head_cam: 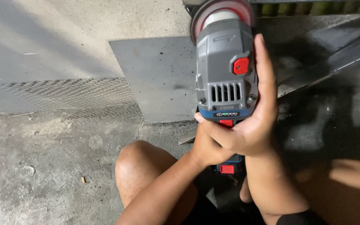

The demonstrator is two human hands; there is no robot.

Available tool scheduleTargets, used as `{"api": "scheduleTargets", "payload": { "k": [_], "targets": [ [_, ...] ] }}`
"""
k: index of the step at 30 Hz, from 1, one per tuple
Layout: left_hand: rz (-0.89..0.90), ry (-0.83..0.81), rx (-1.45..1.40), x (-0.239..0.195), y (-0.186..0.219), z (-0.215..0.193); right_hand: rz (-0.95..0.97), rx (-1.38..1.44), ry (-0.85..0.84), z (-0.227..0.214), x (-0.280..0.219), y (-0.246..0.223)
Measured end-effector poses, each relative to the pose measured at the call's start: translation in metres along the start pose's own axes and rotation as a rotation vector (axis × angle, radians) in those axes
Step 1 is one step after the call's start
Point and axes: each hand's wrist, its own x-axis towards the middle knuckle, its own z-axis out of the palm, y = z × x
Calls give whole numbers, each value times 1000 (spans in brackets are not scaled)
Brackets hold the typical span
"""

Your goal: Using a handheld angle grinder to smooth the edges and corners of a metal frame structure.

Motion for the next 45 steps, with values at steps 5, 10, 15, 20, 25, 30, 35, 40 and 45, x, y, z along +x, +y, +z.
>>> {"api": "scheduleTargets", "payload": {
  "k": [5,10,15,20,25,30,35,40,45],
  "targets": [
    [-39,-1,43,-3,6,-4,32,36,51,-5,-5,1],
    [-110,-85,71,-4,11,-6,16,-56,140,-10,-22,5],
    [-134,-180,144,-5,12,-6,33,-307,256,-9,-33,-4],
    [-146,-204,121,-9,0,-1,55,-347,257,-13,-42,-6],
    [-188,-251,137,-9,3,5,45,-442,284,-18,-42,-10],
    [-214,-256,198,-7,7,8,176,-350,329,-19,-60,-5],
    [-217,-272,190,-5,4,10,202,-320,320,-19,-65,-4],
    [-214,-266,190,-5,2,15,174,-381,315,-23,-60,-6],
    [-219,-252,191,-6,1,20,175,-370,321,-25,-65,-4]
  ]
}}
